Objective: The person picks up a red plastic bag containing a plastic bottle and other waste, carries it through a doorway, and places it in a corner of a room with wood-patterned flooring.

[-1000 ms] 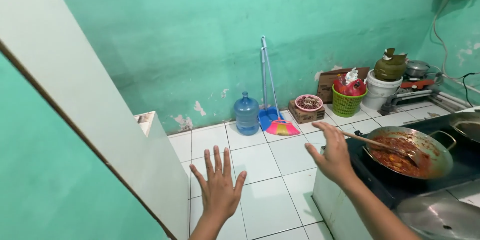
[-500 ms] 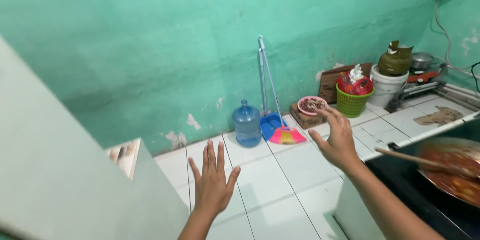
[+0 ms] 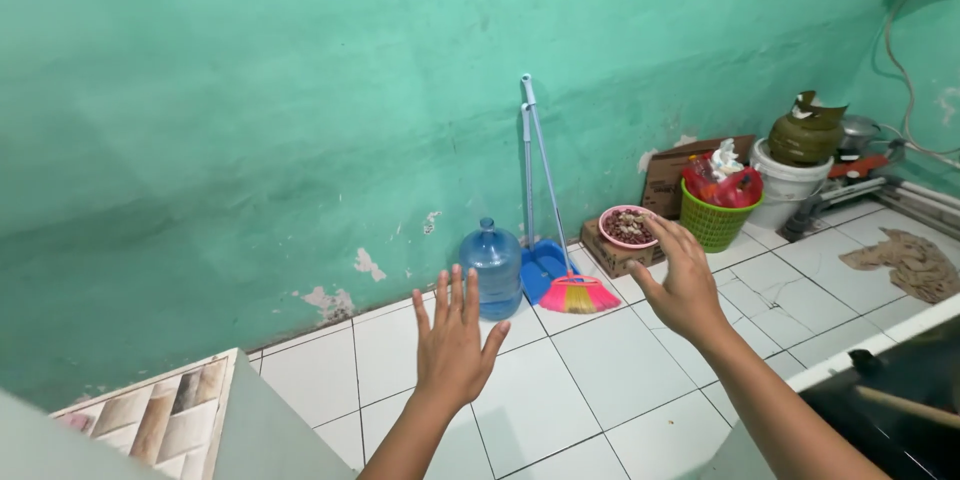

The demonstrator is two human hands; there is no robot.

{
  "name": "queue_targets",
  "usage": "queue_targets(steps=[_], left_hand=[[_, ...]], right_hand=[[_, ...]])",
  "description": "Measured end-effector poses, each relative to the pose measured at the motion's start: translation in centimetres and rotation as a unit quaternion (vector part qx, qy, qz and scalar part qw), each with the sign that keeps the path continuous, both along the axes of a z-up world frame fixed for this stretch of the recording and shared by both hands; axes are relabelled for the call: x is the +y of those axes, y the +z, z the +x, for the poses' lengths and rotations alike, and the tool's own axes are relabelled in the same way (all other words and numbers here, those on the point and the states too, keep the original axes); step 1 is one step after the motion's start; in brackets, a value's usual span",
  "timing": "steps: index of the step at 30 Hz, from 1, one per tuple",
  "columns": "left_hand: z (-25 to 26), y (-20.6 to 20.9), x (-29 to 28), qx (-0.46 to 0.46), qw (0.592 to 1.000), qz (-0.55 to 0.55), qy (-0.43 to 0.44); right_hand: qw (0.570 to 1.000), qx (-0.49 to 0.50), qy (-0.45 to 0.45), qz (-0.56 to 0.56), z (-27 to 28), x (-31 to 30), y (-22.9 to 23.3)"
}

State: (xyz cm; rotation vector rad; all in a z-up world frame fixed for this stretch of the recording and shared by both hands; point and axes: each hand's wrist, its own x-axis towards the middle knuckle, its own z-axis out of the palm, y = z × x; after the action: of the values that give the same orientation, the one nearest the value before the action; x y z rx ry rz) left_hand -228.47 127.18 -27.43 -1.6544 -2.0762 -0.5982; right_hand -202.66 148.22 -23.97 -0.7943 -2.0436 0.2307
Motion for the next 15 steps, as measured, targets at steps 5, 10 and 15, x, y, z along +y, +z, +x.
queue_targets(steps=[5, 10, 15], left_hand=[[-3.3, 1.9, 7.8, 0.091, 0.994, 0.058, 0.015], [-8.0, 2.0, 13.9, 0.105, 0.988, 0.083, 0.073], [-14.1, 0.7, 17.0, 0.014, 0.998, 0.022, 0.059]], right_hand=[[1.000, -0.015, 0.003, 0.014, -6.5, 7.3, 0.7], [0.999, -0.015, 0.006, -0.030, -11.0, 14.3, 1.2], [0.996, -0.054, 0.014, -0.070, -17.5, 18.8, 0.4]])
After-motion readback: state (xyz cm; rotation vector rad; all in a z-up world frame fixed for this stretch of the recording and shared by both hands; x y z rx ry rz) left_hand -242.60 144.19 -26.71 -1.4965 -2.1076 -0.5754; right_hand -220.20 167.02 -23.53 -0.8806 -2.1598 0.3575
